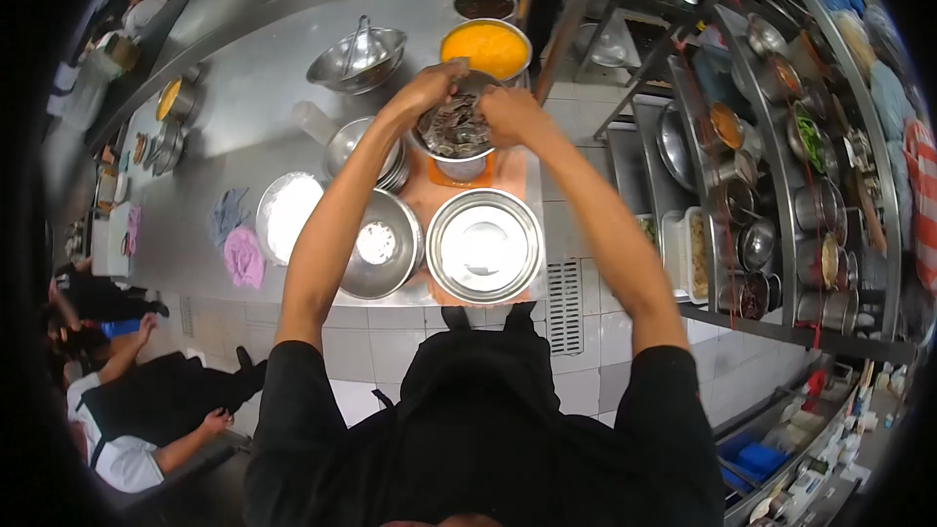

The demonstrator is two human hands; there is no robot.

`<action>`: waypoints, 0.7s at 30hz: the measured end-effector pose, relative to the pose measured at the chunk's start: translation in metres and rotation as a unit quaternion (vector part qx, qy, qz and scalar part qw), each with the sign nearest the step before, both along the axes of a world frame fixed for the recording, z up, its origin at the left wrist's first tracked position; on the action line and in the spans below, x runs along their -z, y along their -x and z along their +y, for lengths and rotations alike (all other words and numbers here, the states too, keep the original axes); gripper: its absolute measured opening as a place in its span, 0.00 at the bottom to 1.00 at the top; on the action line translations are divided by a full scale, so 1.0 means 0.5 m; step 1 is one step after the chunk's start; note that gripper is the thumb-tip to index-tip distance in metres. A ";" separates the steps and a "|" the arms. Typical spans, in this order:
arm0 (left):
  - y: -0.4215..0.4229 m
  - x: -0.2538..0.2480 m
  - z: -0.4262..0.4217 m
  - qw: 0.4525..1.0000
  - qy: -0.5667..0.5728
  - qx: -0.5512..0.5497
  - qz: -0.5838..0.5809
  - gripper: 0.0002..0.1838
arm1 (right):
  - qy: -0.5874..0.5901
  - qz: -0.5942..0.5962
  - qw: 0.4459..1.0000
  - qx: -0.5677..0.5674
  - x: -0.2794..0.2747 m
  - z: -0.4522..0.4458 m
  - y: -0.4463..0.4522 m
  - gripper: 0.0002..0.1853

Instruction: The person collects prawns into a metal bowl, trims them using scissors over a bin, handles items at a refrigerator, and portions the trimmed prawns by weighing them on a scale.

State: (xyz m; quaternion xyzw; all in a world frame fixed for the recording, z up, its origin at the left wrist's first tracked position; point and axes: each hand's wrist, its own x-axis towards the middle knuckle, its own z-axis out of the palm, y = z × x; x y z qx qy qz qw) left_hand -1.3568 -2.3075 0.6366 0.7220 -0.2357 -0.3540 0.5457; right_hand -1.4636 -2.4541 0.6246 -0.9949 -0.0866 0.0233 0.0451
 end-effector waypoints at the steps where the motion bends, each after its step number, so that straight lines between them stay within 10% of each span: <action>1: 0.005 -0.021 0.012 0.997 -0.029 0.044 -0.063 0.27 | 0.065 0.093 0.994 -0.005 0.012 -0.009 -0.026 0.14; 3: -0.030 0.034 -0.001 0.923 -0.066 0.158 -0.346 0.20 | 0.184 0.134 0.966 -0.122 0.028 -0.011 -0.084 0.23; 10: -0.032 0.068 -0.008 0.918 -0.197 -0.002 -0.344 0.21 | 0.047 0.099 0.979 -0.172 -0.043 -0.036 -0.111 0.25; 12: -0.020 0.070 -0.010 0.875 -0.273 0.138 -0.375 0.19 | -0.016 0.084 0.975 -0.207 -0.071 -0.075 -0.099 0.22; 14: 0.001 0.049 0.020 0.897 -0.115 0.076 -0.421 0.17 | -0.083 0.111 0.969 -0.204 -0.107 -0.084 -0.089 0.22; 16: 0.009 0.013 0.036 0.952 -0.012 0.049 -0.301 0.17 | -0.069 0.150 0.981 -0.097 -0.182 -0.054 -0.060 0.24; 18: 0.056 -0.012 0.050 0.986 0.088 0.070 0.123 0.32 | -0.127 0.085 0.971 -0.183 -0.156 -0.071 -0.087 0.25; 21: 0.057 0.013 0.043 0.981 0.053 -0.045 0.183 0.37 | -0.120 -0.054 0.976 -0.175 -0.145 -0.056 -0.072 0.21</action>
